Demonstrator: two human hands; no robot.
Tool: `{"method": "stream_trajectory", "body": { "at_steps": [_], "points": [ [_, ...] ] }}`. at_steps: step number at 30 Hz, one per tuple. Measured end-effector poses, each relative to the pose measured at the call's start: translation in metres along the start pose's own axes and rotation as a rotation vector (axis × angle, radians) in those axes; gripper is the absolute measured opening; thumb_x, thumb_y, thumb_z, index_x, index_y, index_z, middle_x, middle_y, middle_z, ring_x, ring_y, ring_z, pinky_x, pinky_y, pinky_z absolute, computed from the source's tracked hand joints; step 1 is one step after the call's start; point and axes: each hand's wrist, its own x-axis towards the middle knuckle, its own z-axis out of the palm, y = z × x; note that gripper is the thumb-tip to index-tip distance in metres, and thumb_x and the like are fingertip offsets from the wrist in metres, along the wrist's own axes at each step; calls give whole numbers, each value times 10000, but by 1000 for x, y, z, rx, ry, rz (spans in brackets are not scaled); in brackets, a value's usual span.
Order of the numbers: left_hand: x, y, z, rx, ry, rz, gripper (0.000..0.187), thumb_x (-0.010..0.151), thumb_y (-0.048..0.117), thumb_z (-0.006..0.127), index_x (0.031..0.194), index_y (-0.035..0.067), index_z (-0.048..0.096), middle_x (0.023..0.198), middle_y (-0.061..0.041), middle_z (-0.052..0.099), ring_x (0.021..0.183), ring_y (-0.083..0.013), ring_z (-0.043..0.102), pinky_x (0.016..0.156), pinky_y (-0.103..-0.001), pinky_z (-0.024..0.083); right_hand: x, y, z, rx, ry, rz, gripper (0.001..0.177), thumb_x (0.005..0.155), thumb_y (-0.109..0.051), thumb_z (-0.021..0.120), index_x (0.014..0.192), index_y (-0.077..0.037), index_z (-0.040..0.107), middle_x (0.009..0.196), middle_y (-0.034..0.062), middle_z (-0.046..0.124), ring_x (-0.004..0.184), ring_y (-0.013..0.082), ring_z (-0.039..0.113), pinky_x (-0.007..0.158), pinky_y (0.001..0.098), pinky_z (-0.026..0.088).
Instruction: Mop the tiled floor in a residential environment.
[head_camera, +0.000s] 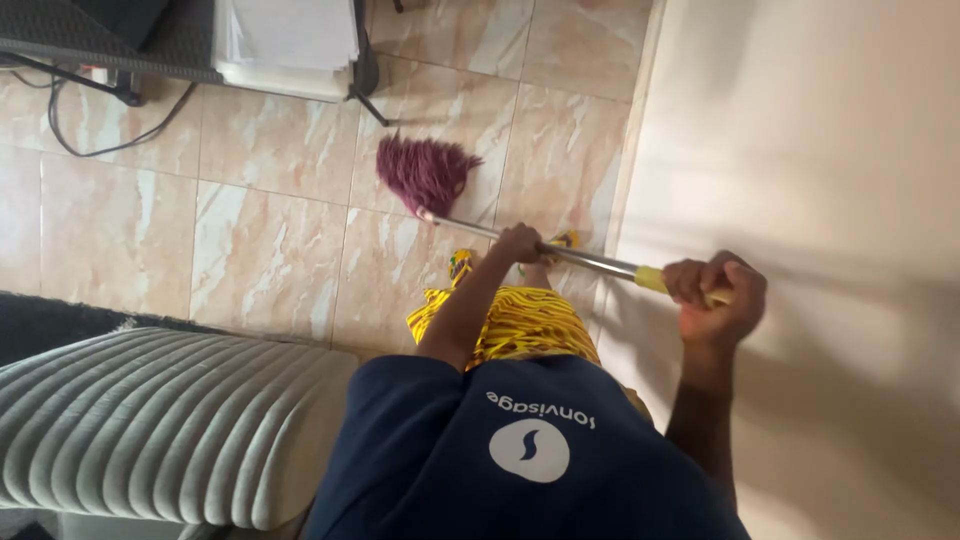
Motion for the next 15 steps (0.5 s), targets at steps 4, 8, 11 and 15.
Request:
{"method": "stream_trajectory", "body": {
  "at_steps": [4,8,11,15],
  "points": [
    [30,48,7,12,-89,67,647,699,755,776,1058,217,779,1088,-91,750,1030,-320,704,909,-521,557,15,-38,-33,7,-37,42,369,1011,-285,401,687,-108,393,482,44,266,450,195,264,635,423,339],
    [58,107,-7,26,-23,255,445,826,639,707,1037,260,808,1039,-102,745,1057,-324,695,973,-557,497,32,-81,-53,-129,-30,26,404,986,-270,401,620,-100,380,468,50,265,429,185,260,592,416,337],
    [89,147,-23,66,-38,314,382,885,580,690,1012,236,797,1031,-71,753,1078,-308,696,1052,-598,441,49,-106,-74,-196,-115,-15,404,987,-239,402,613,-89,388,490,54,292,446,190,290,587,413,353],
    [129,173,-38,-34,79,340,271,876,492,719,963,243,784,1007,-52,750,1090,-283,682,1074,-648,395,81,-127,-87,-300,-467,-61,382,981,-213,422,626,-73,437,550,55,412,507,211,396,626,419,413]
  ]
}}
